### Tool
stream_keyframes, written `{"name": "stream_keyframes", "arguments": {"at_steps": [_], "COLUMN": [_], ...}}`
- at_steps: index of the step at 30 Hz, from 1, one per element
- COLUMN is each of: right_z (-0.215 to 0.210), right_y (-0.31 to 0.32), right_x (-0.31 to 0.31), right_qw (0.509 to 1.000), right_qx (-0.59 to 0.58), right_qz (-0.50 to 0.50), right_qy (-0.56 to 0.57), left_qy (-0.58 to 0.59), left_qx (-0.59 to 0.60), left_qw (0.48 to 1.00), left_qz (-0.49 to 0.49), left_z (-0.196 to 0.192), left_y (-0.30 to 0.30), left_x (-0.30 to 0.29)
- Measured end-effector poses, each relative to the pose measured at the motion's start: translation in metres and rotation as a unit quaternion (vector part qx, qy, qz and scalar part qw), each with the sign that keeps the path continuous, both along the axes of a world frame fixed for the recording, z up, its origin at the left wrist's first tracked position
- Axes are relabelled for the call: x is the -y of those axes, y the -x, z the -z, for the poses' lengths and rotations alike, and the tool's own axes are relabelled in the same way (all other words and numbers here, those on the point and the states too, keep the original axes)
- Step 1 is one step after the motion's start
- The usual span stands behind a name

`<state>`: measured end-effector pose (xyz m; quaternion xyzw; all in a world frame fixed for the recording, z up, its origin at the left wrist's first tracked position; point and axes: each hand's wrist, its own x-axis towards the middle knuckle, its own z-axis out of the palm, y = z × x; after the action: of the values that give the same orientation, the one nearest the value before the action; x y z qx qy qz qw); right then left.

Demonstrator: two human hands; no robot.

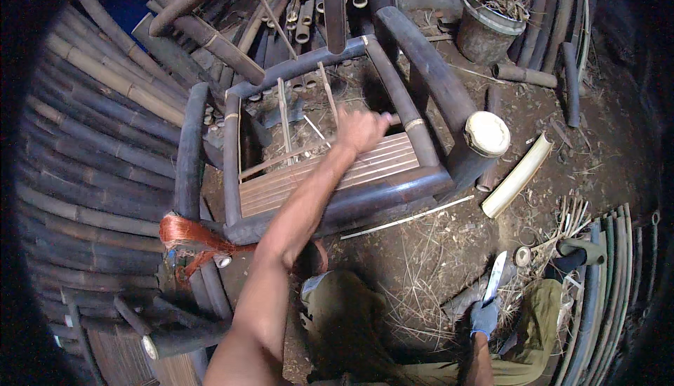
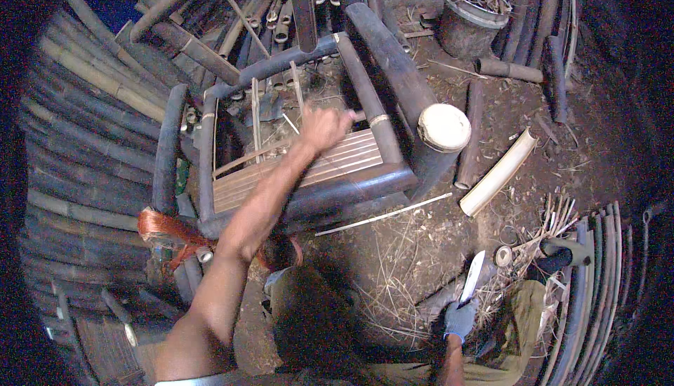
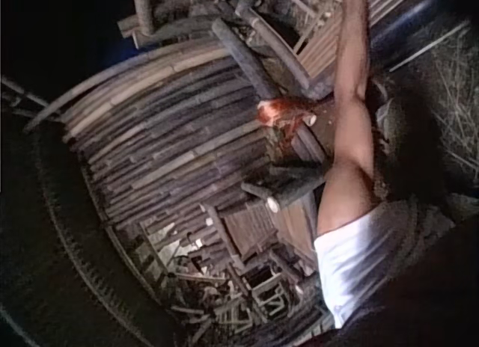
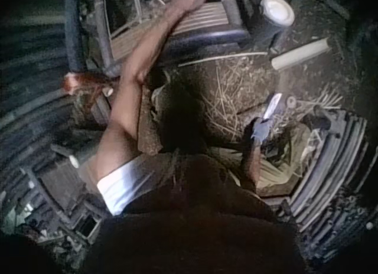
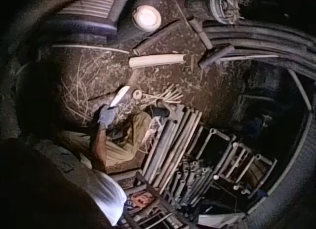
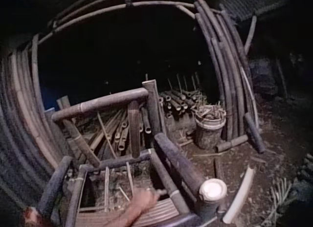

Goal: The person is constructing the seat of a bamboo chair, splitting thin bamboo strips with a machete and weaving them onto the chair frame.

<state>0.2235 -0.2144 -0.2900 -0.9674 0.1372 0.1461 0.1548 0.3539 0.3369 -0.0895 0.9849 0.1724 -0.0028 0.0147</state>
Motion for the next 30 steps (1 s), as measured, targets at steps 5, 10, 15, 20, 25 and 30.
{"name": "stream_keyframes", "arguments": {"at_steps": [5,10,15,20,25,30], "right_z": [-0.053,-0.166,-0.233,-0.239,-0.231,-0.364], "right_y": [-0.011,-0.022,-0.043,-0.07,-0.087,-0.08], "right_x": [-0.014,-0.114,-0.254,-0.362,-0.385,-0.377], "right_qw": [0.986,0.921,0.809,0.775,0.782,0.736], "right_qx": [0.093,0.224,0.347,0.378,0.205,0.054], "right_qz": [-0.113,-0.273,-0.421,-0.483,-0.558,-0.561], "right_qy": [0.083,-0.163,-0.218,-0.156,-0.186,-0.374], "left_qy": [0.095,-0.045,0.025,0.095,0.022,0.346], "left_qx": [0.216,0.311,0.076,0.019,0.28,0.311], "left_qw": [0.971,0.941,0.974,0.975,0.959,0.878], "left_qz": [0.02,-0.123,-0.214,-0.201,-0.025,0.111], "left_z": [0.0,-0.01,-0.003,-0.029,-0.01,-0.025], "left_y": [0.062,0.158,0.235,0.237,0.208,0.151], "left_x": [0.008,-0.064,-0.085,-0.091,-0.051,-0.005]}}
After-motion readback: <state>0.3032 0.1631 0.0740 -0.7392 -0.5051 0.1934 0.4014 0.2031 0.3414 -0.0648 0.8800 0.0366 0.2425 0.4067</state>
